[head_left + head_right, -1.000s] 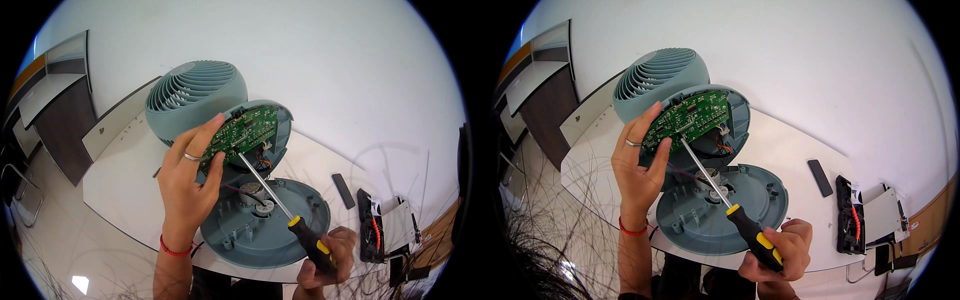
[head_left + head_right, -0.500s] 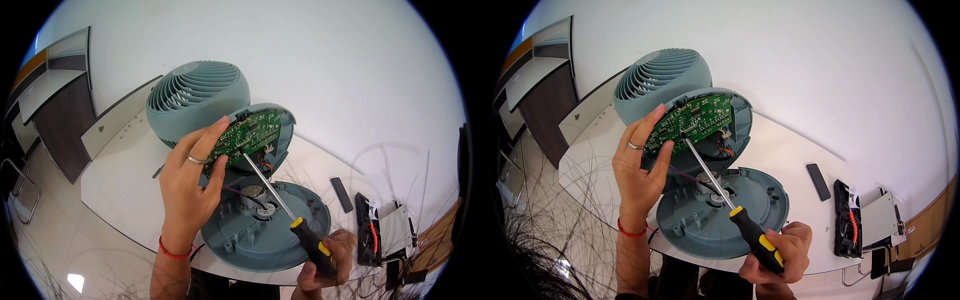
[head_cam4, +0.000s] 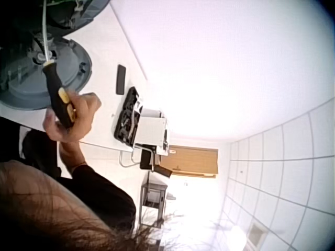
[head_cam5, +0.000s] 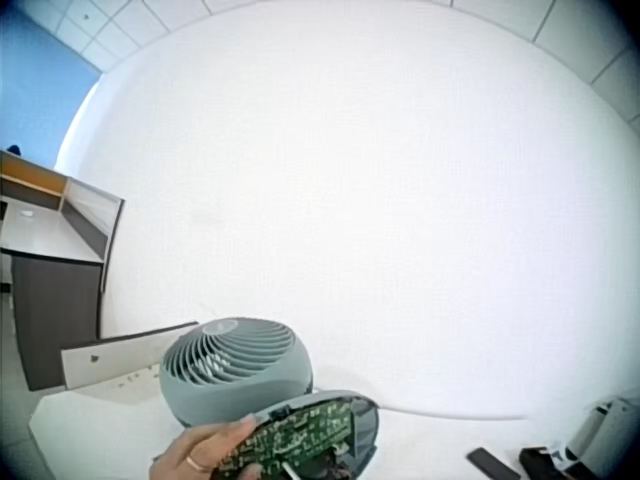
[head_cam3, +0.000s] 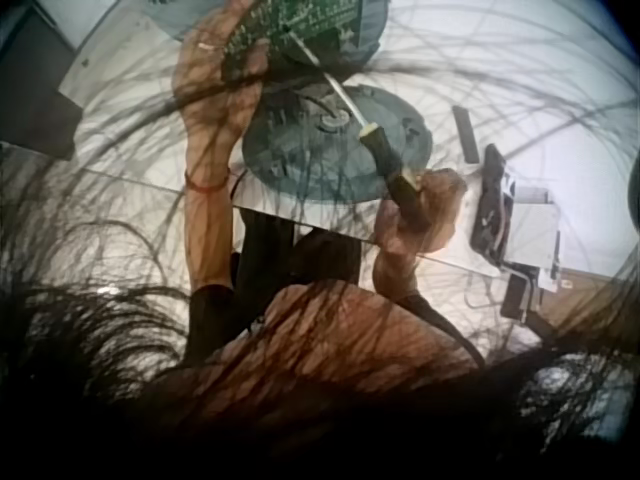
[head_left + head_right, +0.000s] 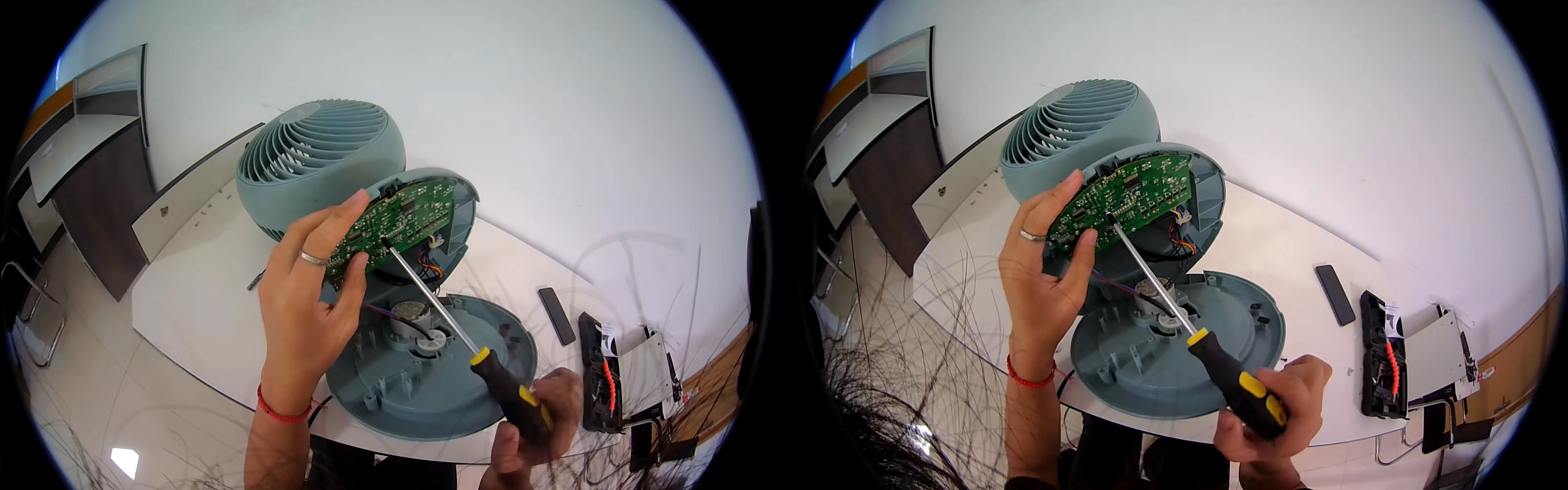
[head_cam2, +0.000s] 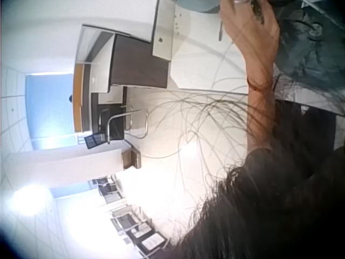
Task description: The person uses a screwdriver to remove screws from the back casing of a small teal fan. They carefully unscrew multiple fasteners, placing them on the table, and manipulate the internal circuit board and wires while working on the device.
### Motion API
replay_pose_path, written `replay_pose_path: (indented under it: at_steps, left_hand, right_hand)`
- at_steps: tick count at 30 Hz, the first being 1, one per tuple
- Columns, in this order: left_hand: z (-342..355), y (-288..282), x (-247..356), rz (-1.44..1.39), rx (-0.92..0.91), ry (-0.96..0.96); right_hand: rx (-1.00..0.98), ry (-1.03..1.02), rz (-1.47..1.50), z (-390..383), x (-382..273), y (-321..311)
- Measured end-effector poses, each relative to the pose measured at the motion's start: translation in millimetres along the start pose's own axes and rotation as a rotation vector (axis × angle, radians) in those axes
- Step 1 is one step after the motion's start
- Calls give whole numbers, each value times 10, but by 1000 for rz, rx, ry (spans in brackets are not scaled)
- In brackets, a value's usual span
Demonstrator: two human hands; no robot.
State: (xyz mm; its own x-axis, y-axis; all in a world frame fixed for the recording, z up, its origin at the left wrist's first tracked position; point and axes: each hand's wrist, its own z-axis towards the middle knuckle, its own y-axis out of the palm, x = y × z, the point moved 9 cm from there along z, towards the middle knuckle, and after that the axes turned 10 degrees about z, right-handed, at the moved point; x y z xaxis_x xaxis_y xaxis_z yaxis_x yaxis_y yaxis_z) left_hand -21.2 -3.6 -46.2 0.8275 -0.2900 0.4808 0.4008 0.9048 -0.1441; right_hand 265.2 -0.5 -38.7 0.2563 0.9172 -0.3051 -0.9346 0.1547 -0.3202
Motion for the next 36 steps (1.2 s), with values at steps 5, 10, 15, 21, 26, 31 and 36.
replay_pose_path:
  at_steps: [5,10,15,21,26,31,36]
  left_hand:
    - [112,-39,182,61,51,37]
    - [165,44,220,143,-45,11]
    - [166,62,311,264,-27,57]
    - [144,181,417,336,-38,97]
    - [127,138,301,366,-37,39]
    - [112,157,358,346,-17,77]
    - [98,140,348,384,-22,87]
  right_hand:
    - [-1,182,232,-134,194,-88]
    - [-165,268,23,-259,188,-44]
    - [-4,272,163,-43,-75,-40]
    - [-28,344,46,-104,-17,-103]
    - [2,463,144,-58,-23,-62]
    - [-75,362,147,-50,-98,-70]
    - [-351,704,122,-63,-3,54]
